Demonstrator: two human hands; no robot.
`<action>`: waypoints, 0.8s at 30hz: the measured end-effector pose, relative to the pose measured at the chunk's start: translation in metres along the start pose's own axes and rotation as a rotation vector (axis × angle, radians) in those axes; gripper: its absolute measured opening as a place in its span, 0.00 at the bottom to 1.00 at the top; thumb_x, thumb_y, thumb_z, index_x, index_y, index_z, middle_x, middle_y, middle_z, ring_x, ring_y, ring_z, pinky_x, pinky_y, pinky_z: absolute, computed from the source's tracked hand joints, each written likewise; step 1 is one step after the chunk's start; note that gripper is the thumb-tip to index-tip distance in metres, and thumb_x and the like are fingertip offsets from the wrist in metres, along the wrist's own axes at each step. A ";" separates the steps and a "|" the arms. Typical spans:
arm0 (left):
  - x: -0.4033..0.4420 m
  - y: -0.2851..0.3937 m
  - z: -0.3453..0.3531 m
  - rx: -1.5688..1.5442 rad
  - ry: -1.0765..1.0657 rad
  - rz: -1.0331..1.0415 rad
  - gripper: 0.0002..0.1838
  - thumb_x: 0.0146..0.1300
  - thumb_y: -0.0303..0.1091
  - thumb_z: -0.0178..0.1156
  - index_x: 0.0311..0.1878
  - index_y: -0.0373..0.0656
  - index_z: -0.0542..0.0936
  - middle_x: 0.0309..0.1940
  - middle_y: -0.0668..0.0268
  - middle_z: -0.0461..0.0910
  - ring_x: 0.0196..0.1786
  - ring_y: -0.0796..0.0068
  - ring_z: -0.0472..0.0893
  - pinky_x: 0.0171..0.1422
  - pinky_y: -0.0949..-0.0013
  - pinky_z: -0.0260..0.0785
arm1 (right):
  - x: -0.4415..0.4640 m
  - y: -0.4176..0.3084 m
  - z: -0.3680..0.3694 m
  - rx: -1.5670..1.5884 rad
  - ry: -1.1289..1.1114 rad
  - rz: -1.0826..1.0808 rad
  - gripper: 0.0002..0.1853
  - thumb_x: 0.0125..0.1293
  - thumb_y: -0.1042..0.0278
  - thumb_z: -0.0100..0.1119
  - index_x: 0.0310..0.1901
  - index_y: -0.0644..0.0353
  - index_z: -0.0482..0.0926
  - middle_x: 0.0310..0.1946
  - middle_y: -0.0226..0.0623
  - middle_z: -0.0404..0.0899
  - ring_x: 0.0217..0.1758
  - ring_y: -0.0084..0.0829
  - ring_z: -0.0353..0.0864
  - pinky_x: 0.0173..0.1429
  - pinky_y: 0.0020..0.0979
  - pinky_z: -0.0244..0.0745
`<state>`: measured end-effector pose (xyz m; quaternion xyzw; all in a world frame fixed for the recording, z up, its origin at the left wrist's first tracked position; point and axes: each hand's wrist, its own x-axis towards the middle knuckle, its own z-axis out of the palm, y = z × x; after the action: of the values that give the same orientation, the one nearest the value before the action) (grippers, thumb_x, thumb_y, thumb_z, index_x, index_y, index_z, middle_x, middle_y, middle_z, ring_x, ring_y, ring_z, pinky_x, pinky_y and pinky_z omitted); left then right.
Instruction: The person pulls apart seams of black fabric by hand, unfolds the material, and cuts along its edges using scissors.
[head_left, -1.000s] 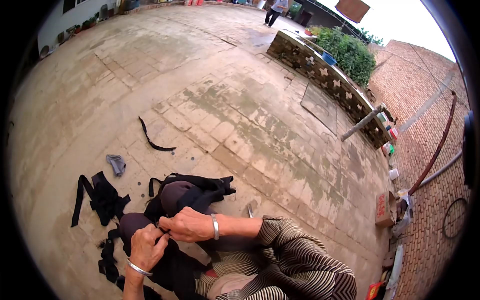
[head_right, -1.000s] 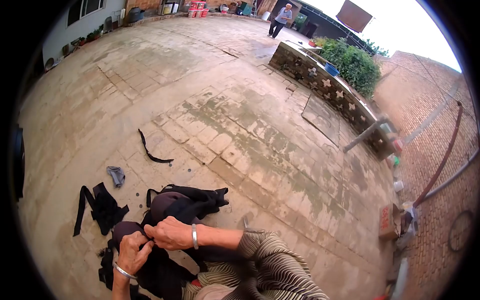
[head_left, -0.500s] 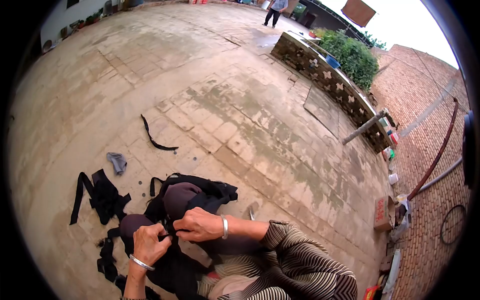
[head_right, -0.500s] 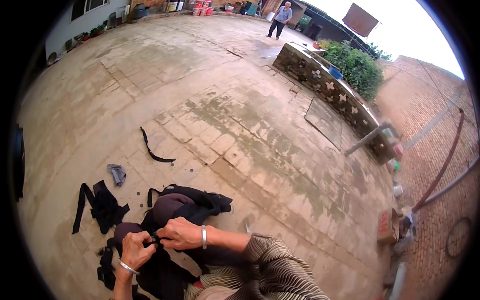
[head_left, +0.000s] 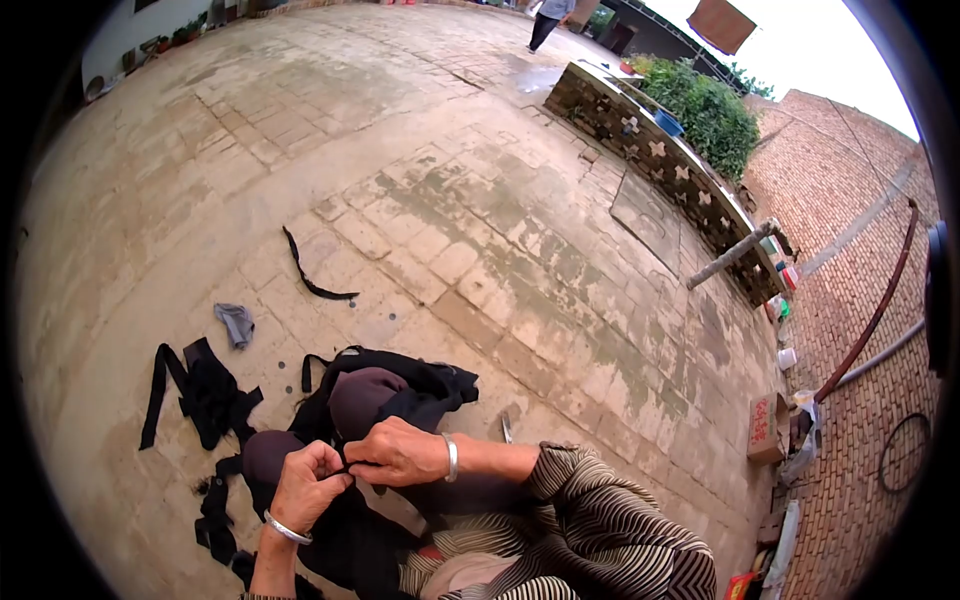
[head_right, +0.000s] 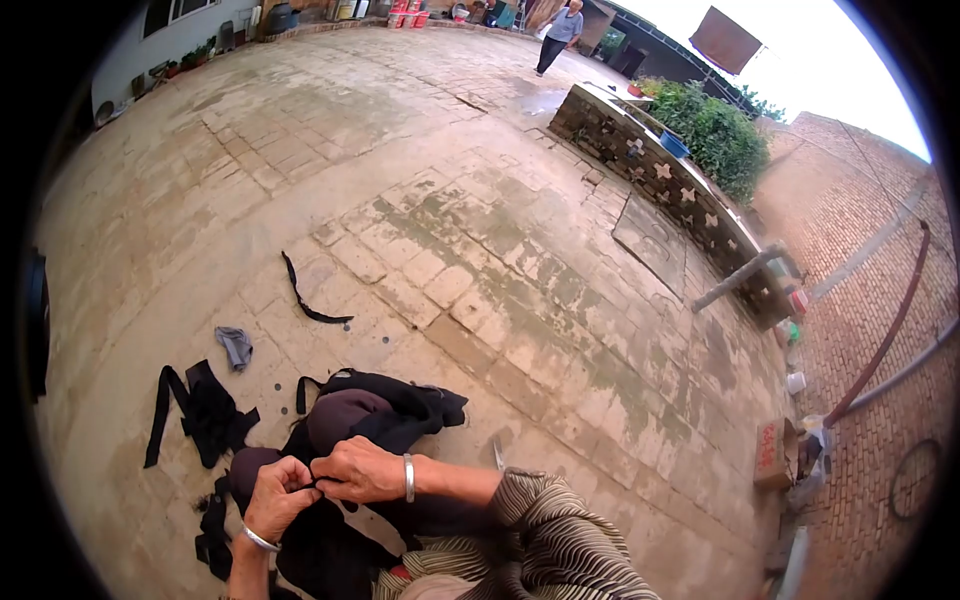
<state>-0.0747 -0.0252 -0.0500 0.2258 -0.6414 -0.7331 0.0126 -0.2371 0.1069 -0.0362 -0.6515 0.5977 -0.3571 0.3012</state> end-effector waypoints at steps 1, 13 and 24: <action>0.000 0.000 0.001 -0.022 0.002 -0.008 0.11 0.51 0.18 0.66 0.27 0.40 0.73 0.23 0.77 0.72 0.28 0.90 0.70 0.32 0.80 0.62 | -0.001 -0.001 0.000 -0.017 0.006 0.000 0.10 0.62 0.66 0.56 0.28 0.62 0.72 0.15 0.45 0.74 0.23 0.50 0.77 0.27 0.44 0.68; -0.011 -0.005 0.004 0.227 0.056 0.054 0.12 0.46 0.23 0.71 0.25 0.41 0.74 0.20 0.78 0.68 0.25 0.91 0.64 0.27 0.79 0.55 | -0.006 0.000 0.012 -0.150 0.005 -0.027 0.10 0.61 0.66 0.57 0.27 0.62 0.71 0.15 0.46 0.73 0.24 0.52 0.76 0.27 0.46 0.67; -0.020 -0.011 -0.001 -0.052 0.067 -0.049 0.05 0.55 0.26 0.68 0.28 0.33 0.83 0.23 0.72 0.80 0.26 0.88 0.74 0.30 0.81 0.63 | -0.007 -0.007 0.013 -0.085 0.029 -0.083 0.10 0.62 0.68 0.56 0.28 0.64 0.69 0.18 0.48 0.72 0.27 0.53 0.75 0.30 0.46 0.66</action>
<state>-0.0535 -0.0185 -0.0544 0.2655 -0.6157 -0.7416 0.0220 -0.2232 0.1139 -0.0386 -0.6825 0.5891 -0.3532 0.2495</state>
